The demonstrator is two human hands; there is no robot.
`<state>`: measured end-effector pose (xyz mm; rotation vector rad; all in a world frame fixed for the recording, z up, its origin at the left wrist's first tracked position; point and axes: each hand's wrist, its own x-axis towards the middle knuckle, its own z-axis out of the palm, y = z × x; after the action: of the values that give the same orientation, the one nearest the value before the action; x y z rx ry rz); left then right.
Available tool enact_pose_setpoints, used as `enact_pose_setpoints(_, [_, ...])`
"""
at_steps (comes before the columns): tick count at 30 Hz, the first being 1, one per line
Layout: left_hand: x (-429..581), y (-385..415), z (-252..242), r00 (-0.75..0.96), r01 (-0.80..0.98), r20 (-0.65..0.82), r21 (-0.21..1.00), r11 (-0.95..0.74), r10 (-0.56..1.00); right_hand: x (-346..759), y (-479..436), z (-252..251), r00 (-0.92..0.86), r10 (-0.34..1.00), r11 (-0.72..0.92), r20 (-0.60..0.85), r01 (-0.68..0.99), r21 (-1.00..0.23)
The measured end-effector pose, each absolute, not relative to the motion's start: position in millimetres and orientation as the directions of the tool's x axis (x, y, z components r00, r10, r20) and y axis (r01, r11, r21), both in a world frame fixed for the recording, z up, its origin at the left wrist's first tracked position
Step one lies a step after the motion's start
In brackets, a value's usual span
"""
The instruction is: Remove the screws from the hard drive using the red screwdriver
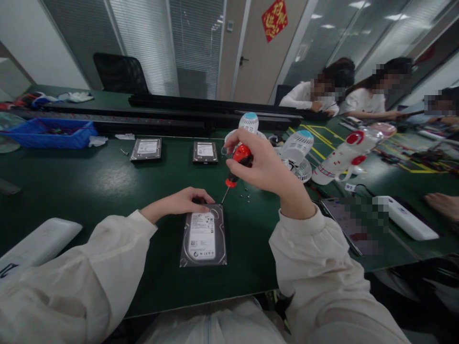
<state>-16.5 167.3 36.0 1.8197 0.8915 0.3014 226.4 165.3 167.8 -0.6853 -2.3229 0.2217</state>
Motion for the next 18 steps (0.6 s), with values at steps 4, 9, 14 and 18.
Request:
enact_pose_setpoints(4, [-17.1, 167.6, 35.1, 0.697, 0.426, -0.195, 0.887, -0.18, 0.69, 227.6, 162.6, 168.9, -0.604, 0.548, 0.836, 0.579, 0.419, -0.355])
enact_pose_setpoints(9, [-15.5, 166.9, 35.8, 0.695, 0.426, -0.176, 0.882, -0.202, 0.698, 228.8, 163.0, 167.5, -0.606, 0.563, 0.824, 0.562, 0.461, -0.329])
enact_pose_setpoints(14, [-15.9, 167.8, 33.6, 0.697, 0.435, -0.183, 0.877, -0.205, 0.693, 228.8, 166.6, 166.2, -0.595, 0.567, 0.82, 0.57, 0.476, -0.318])
enact_pose_setpoints(18, [-17.1, 169.1, 31.0, 0.701, 0.425, -0.173, 0.88, -0.211, 0.692, 230.1, 167.1, 167.3, -0.625, 0.527, 0.848, 0.575, 0.432, -0.308])
